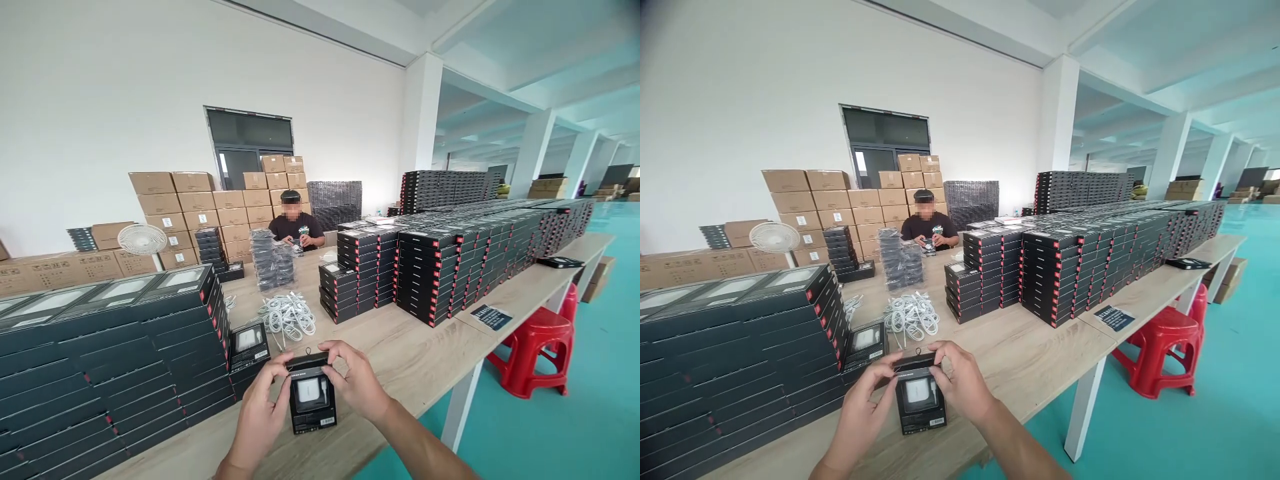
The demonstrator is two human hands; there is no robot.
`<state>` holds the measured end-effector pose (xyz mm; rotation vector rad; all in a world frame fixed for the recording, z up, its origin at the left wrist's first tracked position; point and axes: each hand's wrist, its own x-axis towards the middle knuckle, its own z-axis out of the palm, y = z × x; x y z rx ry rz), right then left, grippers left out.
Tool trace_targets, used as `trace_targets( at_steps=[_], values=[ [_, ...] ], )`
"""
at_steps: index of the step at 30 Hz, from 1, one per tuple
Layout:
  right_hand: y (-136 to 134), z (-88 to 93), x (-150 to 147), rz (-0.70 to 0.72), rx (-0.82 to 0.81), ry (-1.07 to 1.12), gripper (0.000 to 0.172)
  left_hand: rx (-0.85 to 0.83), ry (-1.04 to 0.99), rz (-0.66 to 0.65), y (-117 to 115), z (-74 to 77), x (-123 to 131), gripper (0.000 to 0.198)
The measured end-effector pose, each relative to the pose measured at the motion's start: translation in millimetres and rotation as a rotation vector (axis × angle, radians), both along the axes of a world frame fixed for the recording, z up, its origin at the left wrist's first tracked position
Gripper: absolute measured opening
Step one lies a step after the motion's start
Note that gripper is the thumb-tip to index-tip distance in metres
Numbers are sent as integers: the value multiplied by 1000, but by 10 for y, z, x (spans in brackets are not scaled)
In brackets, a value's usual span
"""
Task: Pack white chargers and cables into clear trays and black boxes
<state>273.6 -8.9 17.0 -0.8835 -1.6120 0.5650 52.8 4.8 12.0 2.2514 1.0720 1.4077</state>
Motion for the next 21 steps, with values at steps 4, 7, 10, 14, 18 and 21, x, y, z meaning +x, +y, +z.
trace_targets(
  at_steps=[4, 7, 10, 14, 18, 21],
  values=[
    [-37, 74, 15, 56, -57, 11, 15, -35, -5, -40, -55, 89, -36, 9],
    [-8, 170, 27, 100, -65, -27, 10, -38, 91, -42, -69, 203, -44, 19],
    [43, 250, 43, 145, -115, -33, 7, -37, 145, -36, -42, 311, -38, 25],
    [62, 261, 80, 183, -147, -27, 8, -16, 163, -44, -13, 336, -41, 24],
    [16, 228, 116, 223, -187, -4, 14, -64, 120, -71, -30, 270, -60, 25],
    [-8, 228, 126, 251, -230, 29, 20, -180, 49, -122, -43, 248, -72, 26]
  ],
)
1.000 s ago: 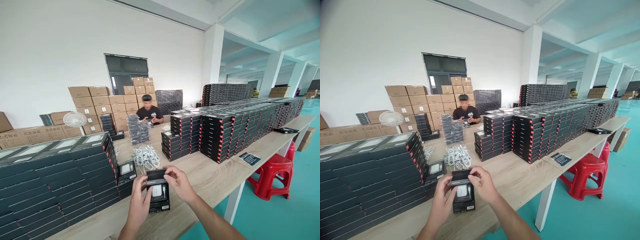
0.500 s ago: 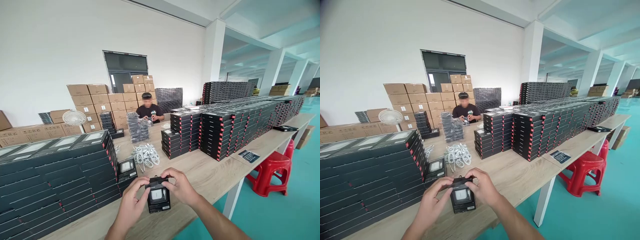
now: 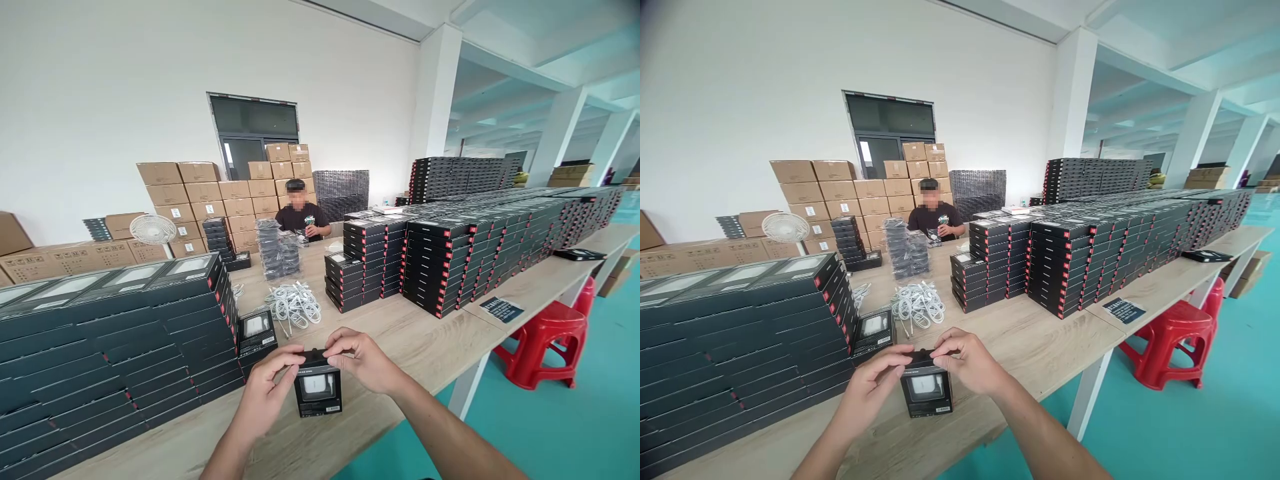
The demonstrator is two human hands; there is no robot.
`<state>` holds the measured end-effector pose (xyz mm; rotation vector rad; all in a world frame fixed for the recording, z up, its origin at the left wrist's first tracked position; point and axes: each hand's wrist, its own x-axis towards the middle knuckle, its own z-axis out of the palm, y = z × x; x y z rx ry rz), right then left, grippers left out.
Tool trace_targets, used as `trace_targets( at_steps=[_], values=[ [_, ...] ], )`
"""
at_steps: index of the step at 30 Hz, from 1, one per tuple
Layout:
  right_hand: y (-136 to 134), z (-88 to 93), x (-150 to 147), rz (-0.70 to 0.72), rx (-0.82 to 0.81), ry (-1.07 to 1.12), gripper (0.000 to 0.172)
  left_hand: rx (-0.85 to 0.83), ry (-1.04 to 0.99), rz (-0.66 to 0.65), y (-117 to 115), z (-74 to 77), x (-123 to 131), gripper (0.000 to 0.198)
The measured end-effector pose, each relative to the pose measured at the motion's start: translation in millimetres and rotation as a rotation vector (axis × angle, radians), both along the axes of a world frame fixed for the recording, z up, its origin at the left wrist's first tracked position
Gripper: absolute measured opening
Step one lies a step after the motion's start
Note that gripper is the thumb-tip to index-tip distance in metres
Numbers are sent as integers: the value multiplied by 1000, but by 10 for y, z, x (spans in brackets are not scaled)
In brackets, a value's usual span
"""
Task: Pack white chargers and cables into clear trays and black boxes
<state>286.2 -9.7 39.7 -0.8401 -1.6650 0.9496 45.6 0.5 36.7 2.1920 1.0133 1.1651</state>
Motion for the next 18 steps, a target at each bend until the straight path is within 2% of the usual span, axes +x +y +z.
trace_targets(
  at_steps=[2, 6, 13, 18],
  values=[
    [-6, 6, 1, 11, -16, 7, 21, -49, -33, -27, -5, 7, -15, 26],
    [-26, -27, 19, 25, -2, -20, 20, -40, -10, -68, -13, -3, -68, 23],
    [-60, -173, 51, 22, 110, -18, 22, -108, -75, -48, -20, -173, -64, 27],
    [-32, -68, 22, 98, -32, 36, 23, -134, -113, -86, -64, -114, 13, 28]
  ],
)
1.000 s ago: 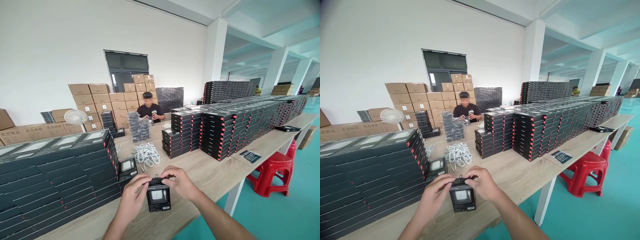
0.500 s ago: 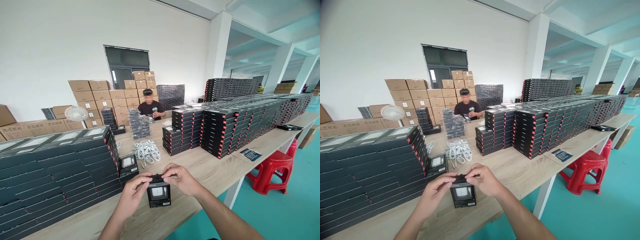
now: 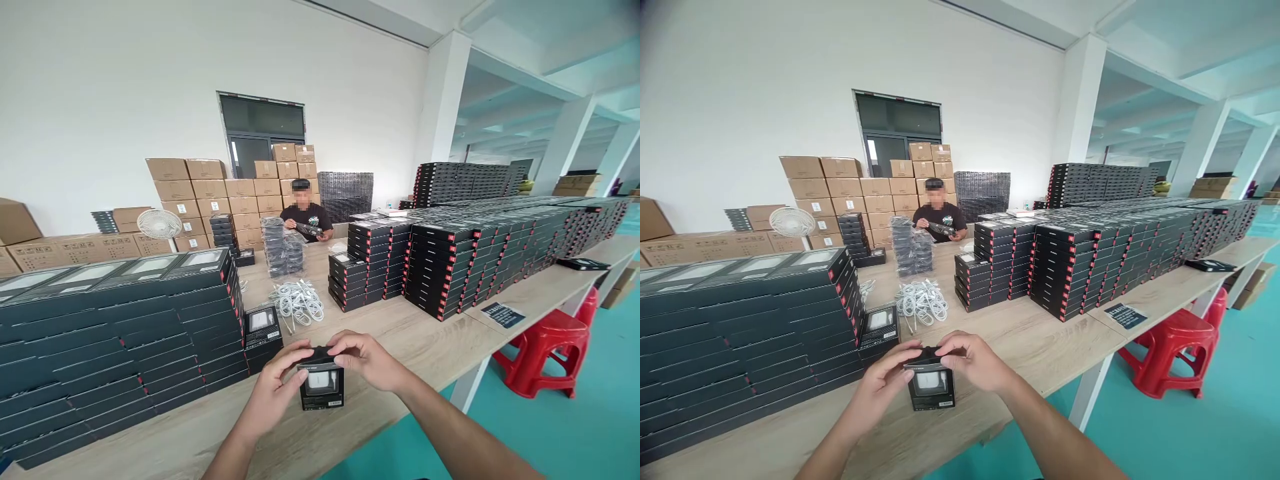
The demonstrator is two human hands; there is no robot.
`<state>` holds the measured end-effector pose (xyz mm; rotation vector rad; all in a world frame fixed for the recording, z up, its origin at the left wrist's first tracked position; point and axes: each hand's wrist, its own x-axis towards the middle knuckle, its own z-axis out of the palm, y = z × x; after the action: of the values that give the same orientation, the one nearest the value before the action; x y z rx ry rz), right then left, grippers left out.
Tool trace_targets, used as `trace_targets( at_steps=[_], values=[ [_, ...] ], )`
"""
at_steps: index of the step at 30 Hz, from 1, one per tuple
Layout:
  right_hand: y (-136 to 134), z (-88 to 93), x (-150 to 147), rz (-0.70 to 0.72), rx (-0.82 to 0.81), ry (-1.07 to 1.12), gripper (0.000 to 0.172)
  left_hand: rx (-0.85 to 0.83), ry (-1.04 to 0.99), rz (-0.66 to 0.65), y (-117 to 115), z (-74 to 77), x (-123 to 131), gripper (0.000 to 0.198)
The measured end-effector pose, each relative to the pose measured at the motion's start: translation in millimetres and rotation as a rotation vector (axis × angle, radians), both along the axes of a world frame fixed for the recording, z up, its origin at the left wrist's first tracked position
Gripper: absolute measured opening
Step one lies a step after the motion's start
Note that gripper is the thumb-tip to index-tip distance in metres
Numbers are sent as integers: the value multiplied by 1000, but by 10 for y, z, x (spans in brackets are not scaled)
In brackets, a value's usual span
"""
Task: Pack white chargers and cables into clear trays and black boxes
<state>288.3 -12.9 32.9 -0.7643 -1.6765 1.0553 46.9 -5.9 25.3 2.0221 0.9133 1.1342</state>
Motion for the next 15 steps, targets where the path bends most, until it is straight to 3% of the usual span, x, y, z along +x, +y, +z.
trace_targets(
  at_steps=[9, 15],
  values=[
    [52, 122, 46, 27, -94, -60, 25, -18, 114, -79, 118, 250, 40, 25],
    [-33, 16, 90, 29, -7, -128, 25, -64, 175, -139, 109, 190, -82, 26]
  ],
)
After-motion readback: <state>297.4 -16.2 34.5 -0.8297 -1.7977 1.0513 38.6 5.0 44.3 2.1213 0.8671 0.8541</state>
